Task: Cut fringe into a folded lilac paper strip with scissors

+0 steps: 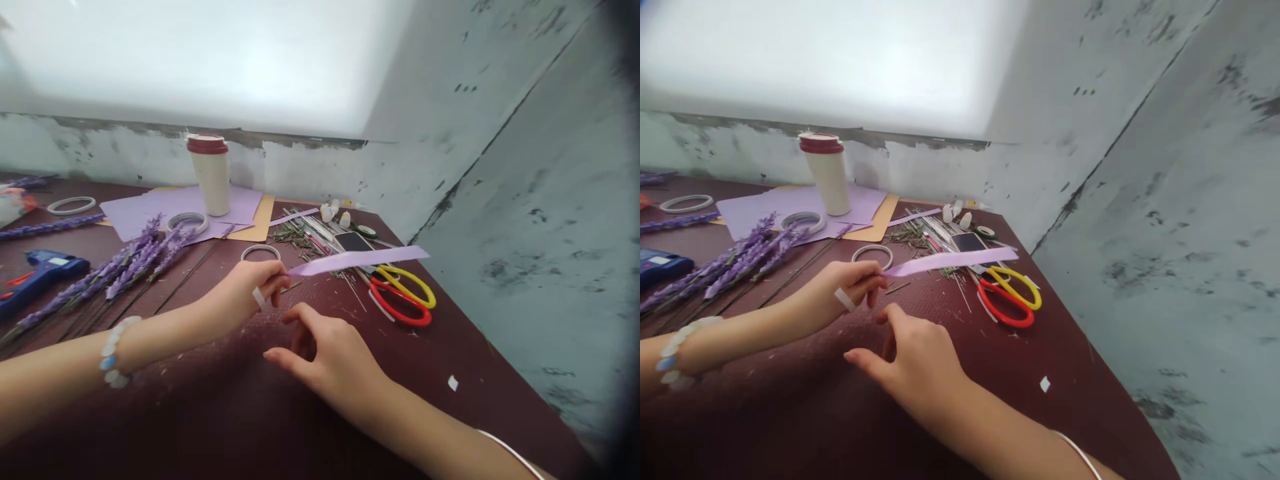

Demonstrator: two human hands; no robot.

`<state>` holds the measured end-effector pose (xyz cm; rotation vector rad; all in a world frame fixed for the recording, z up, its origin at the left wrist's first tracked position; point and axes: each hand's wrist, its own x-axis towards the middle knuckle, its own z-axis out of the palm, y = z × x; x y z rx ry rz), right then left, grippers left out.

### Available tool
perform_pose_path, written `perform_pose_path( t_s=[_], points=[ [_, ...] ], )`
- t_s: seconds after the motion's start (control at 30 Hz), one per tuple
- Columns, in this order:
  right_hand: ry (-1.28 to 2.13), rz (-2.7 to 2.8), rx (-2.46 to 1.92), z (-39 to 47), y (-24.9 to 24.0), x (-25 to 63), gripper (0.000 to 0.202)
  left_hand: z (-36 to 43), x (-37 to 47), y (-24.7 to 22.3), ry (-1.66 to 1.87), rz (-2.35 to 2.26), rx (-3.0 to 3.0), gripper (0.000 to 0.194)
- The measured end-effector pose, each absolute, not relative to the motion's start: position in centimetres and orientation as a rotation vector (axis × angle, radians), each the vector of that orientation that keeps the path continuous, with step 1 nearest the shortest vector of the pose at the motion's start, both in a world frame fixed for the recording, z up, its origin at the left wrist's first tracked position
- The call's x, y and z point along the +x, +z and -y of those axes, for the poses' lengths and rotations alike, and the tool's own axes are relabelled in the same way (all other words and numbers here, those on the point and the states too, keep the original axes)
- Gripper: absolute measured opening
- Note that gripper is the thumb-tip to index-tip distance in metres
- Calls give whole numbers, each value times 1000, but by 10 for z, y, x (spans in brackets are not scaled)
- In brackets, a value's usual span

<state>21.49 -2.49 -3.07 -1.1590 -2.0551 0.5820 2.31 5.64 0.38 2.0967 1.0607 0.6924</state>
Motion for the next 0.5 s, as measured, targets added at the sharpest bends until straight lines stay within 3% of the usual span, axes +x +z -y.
perform_pose_path(
  t_s=[0.1, 0.3, 0.37, 0.5],
  points=[
    [168, 2110, -989, 6, -25, 226, 15, -73, 19, 5, 644, -1003, 2194, 30],
    [-543, 2119, -765, -37, -16, 242, 17, -80, 8, -8, 538, -1056, 2330, 29],
    [-613, 2124, -823, -42, -25, 241, 17, -79, 6, -16, 505, -1074, 2361, 26],
    [-395, 2123, -850, -37, -45, 237, 23, -73, 7, -27, 435, -1050, 2559, 25]
  ],
)
